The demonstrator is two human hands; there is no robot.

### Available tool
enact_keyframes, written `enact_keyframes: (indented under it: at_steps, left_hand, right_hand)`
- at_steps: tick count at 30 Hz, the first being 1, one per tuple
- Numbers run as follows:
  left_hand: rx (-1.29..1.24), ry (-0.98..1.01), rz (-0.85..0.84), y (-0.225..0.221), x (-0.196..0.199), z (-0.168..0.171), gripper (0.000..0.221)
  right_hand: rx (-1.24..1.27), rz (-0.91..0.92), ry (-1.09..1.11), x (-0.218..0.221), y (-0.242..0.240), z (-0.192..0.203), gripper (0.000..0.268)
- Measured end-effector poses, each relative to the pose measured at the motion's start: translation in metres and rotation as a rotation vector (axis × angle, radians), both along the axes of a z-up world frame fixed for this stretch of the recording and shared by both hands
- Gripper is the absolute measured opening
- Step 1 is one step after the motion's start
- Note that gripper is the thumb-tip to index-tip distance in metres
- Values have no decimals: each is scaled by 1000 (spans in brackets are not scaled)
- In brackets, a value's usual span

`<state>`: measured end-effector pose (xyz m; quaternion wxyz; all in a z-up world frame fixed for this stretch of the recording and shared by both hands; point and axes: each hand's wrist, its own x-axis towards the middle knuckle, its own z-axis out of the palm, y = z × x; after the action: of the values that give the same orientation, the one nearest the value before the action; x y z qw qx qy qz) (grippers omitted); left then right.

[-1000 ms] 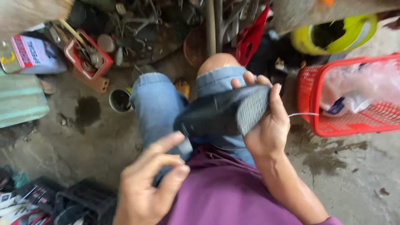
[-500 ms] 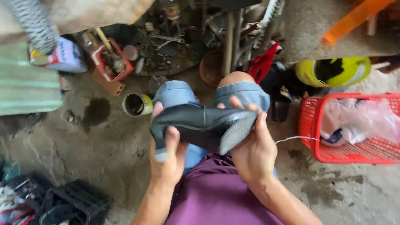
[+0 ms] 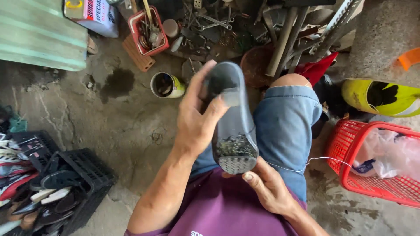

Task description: Repairing the heel of a high-heeled shoe using adhesive and a hammer in a workshop.

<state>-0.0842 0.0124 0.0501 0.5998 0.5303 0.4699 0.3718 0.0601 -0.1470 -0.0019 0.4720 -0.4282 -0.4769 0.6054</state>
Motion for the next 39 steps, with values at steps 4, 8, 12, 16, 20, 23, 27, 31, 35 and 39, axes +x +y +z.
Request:
enact_keyframes:
  at_steps: [4,8,12,16,20,23,27,31,35,39]
  left_hand:
    - [-185,-90,-148,-10,5,-13,72]
    - [-318,-93,-123,-12,9,-23,68]
    - [-342,-23,-141,-12,10,-29,72]
    - [-194,16,-293,-17,15,-32,72]
    - [-578,1,-191,-29,28,-42,53]
    - [-541,-67,-166,-34,28,-44,39]
    - [-451,-116,-223,-37,24,-40,37]
    - [-410,-173,-248,-50,19,-45,41]
    - [-385,-543,-391,-62,16,-63,61]
    - [-142,-219,-651,-54,16,-67,64]
  right_hand:
    - [-97,-8,105,-6,-13,-11,46]
    - [-57,47,46,-5,-5,-2,41]
    - [-111,16,64,-5,-5,0,39]
    - [-212,-64,326,-8,-16,-7,40]
    - [-344,-258,361,-10,-29,-15,29]
    - [-316,-312,340,-11,-28,-8,31]
    - [-285,-314,330,-12,-29,1,35]
    - [-255,-250,303,-13,-34,19,39]
    - [-143,-161,-95,-15,-38,29,32]
    - [-398,-148,-216,-14,-39,18,41]
